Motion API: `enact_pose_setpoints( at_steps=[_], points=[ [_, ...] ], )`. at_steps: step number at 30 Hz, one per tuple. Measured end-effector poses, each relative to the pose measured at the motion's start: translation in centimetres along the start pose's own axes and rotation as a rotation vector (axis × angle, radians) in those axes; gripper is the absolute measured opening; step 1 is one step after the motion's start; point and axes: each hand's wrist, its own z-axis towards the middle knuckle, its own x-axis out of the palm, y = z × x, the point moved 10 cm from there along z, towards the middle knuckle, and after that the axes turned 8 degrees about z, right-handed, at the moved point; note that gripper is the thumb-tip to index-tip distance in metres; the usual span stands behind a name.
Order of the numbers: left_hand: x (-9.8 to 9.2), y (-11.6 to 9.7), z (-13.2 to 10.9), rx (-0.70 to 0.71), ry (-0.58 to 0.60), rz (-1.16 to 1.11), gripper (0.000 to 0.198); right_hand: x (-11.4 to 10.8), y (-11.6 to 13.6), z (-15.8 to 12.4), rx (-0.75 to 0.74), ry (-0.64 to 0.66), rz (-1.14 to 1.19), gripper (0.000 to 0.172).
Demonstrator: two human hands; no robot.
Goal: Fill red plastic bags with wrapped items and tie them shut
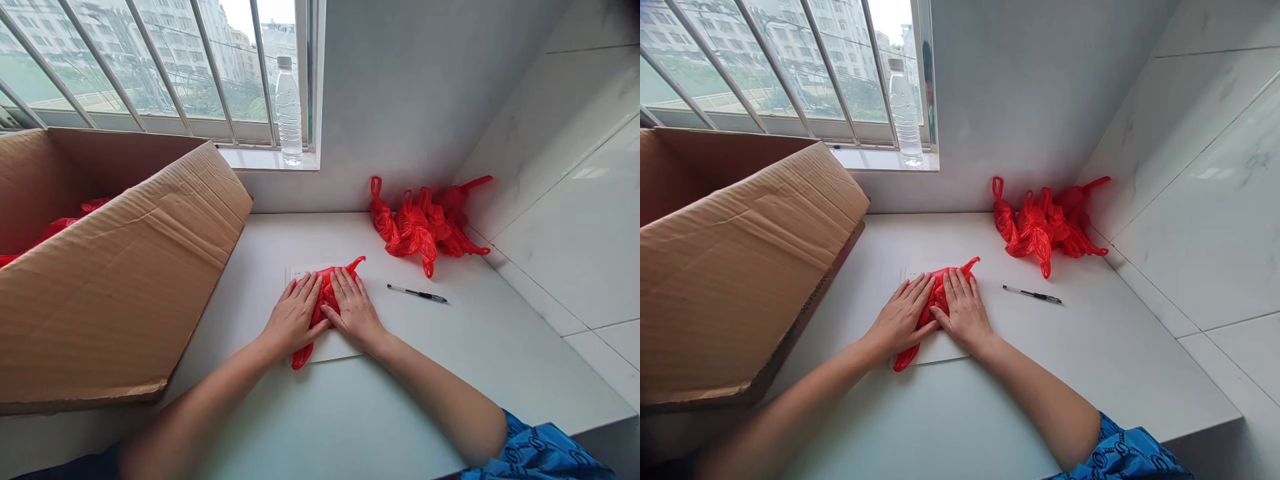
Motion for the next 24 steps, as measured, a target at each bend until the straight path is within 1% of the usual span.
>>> enact_pose_setpoints(
  at_steps=[9, 18, 24],
  points=[
    [0.22, 0.0, 0.11, -0.01, 0.053, 0.018, 0.078, 0.03, -0.06, 0.04, 0.02, 0.033, 0.005, 0.073],
    [0.69, 0.08, 0.09, -0.002, 0.051, 0.02, 0.079, -0.04, 0.02, 0.01, 0.033, 0.055, 0.017, 0.073],
    [0.5, 0.07, 0.03, -0.007, 0.049, 0.008, 0.078, -0.01, 0.07, 0.0, 0.031, 0.059, 0.011, 0.073]
  ],
)
